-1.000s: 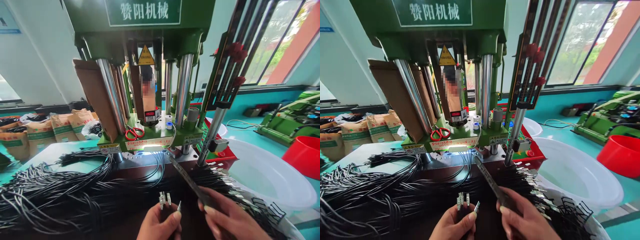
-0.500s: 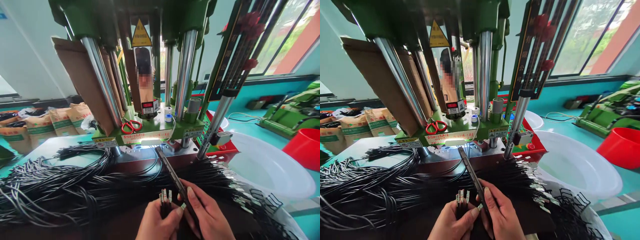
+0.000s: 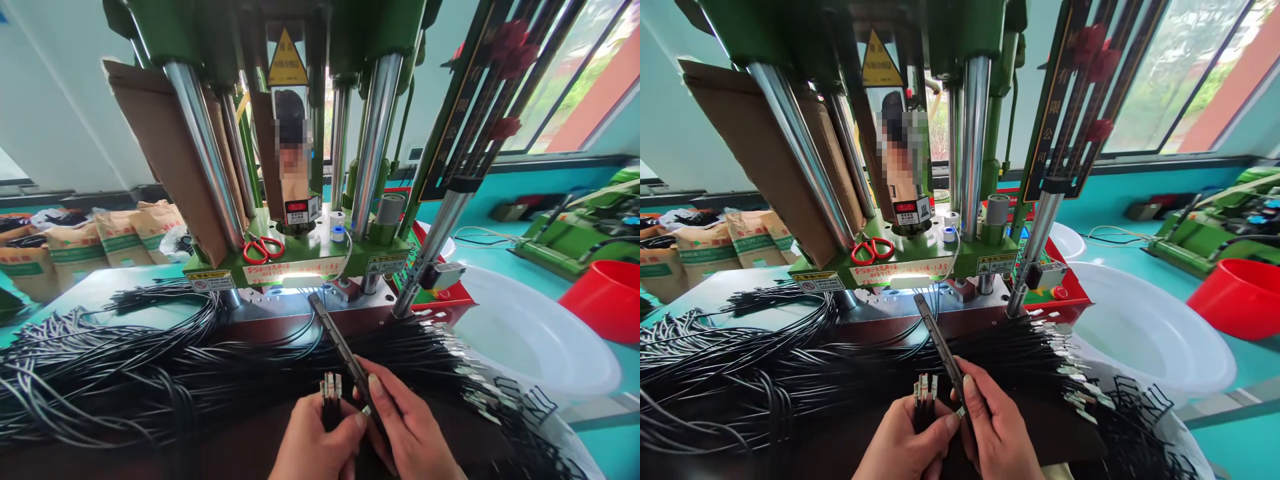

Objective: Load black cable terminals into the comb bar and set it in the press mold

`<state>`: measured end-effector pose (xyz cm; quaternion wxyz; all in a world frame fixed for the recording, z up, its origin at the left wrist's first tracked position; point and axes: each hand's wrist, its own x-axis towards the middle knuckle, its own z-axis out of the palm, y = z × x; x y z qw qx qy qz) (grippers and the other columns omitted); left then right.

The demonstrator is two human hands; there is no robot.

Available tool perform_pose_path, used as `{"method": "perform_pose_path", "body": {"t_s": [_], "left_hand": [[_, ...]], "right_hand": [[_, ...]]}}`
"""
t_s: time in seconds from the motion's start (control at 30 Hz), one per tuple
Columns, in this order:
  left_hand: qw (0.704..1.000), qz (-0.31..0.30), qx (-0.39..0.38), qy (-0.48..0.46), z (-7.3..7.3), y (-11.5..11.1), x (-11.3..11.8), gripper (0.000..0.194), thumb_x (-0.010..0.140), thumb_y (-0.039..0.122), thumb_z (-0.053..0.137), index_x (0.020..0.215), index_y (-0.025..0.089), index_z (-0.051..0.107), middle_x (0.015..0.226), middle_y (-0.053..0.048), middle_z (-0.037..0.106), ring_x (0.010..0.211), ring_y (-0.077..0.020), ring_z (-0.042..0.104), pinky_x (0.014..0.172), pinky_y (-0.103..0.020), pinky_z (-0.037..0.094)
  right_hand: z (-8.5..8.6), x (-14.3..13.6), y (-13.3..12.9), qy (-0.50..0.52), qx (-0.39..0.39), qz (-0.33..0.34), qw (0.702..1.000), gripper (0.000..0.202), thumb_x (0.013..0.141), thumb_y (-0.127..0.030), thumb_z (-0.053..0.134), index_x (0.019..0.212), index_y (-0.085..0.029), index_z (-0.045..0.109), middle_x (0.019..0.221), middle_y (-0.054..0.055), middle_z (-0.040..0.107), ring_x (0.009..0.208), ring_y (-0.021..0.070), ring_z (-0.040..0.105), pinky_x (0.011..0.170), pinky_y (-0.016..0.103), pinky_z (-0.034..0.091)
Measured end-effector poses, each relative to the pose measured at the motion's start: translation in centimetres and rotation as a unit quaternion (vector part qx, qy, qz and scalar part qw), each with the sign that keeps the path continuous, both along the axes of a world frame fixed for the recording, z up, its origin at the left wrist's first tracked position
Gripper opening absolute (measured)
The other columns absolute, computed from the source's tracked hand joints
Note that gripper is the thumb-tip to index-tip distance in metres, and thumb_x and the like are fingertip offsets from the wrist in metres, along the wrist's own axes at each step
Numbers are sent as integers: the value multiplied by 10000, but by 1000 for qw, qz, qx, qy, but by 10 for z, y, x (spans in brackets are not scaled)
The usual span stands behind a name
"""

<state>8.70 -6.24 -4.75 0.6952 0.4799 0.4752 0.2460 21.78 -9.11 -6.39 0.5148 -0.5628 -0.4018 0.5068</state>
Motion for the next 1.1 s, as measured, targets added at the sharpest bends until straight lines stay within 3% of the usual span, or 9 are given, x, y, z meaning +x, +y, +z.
{"method": "perform_pose_path", "body": {"t_s": [0.1, 0.17, 0.3, 0.4, 0.47, 0.57, 0.73, 1.03, 1.1], "left_hand": [[1000, 4, 2, -6, -2, -2, 0, 389, 704, 511, 657, 610, 172, 488, 418, 60, 438, 270, -55, 373, 269, -155, 240], [1000, 10, -1, -16, -5, -3, 0, 406, 705, 523, 659, 601, 169, 488, 419, 50, 451, 268, -58, 373, 270, -159, 241], [993, 36, -32, -112, -11, -2, -3, 440, 645, 543, 725, 704, 143, 554, 517, 8, 554, 378, -96, 495, 385, -217, 428], [979, 101, -68, -163, -12, 0, -9, 516, 587, 502, 795, 896, 136, 604, 645, 12, 584, 541, -117, 578, 562, -275, 518], [975, 117, -79, -170, -11, 1, -11, 562, 594, 500, 795, 981, 143, 598, 669, 12, 588, 577, -126, 592, 579, -278, 517], [985, 90, -33, -142, -9, 1, -9, 558, 671, 571, 705, 1007, 143, 578, 616, 11, 591, 469, -108, 549, 450, -227, 458], [999, 46, 11, -21, -9, 0, 1, 518, 674, 670, 622, 750, 163, 554, 452, 53, 500, 267, -37, 318, 285, -168, 179], [996, 16, 56, 73, -2, 1, 3, 404, 730, 551, 622, 643, 165, 539, 429, 54, 445, 368, -48, 324, 382, -172, 238], [995, 4, 63, 74, -2, 2, 2, 393, 743, 538, 608, 641, 165, 538, 426, 51, 446, 383, -55, 339, 399, -177, 251]], "right_hand": [[0, -1, -1, -43, 40, 0, 998, 454, 874, -546, 498, 1195, -245, 611, 840, 47, 661, 536, 125, 530, 497, 225, 489], [2, -2, -2, -47, 50, -8, 998, 423, 873, -535, 508, 1168, -255, 625, 888, 48, 665, 571, 128, 554, 552, 232, 515], [6, 1, -4, 25, -2, -20, 999, 501, 856, -568, 520, 1242, -251, 551, 687, -9, 607, 376, 54, 404, 310, 154, 317], [7, 8, -4, 74, -30, -44, 996, 558, 802, -589, 585, 1245, -254, 537, 733, -15, 597, 348, 30, 370, 266, 129, 247], [7, 12, -5, 84, -38, -48, 995, 567, 785, -585, 609, 1234, -245, 543, 772, -6, 604, 346, 27, 378, 257, 127, 249], [6, 14, -5, 86, -41, -32, 995, 557, 805, -571, 595, 1229, -212, 546, 674, -25, 584, 325, 23, 350, 263, 130, 254], [6, 12, -5, 71, -34, -23, 997, 536, 806, -590, 580, 1169, -195, 586, 666, -21, 584, 331, 21, 348, 271, 124, 233], [6, 12, -6, 44, -38, -8, 998, 595, 813, -632, 537, 1187, -172, 585, 405, -99, 380, 309, 51, 286, 289, 143, 217], [6, 11, -5, 37, -31, -4, 999, 605, 801, -645, 538, 1167, -168, 604, 428, -85, 411, 311, 47, 285, 292, 145, 215]]}}
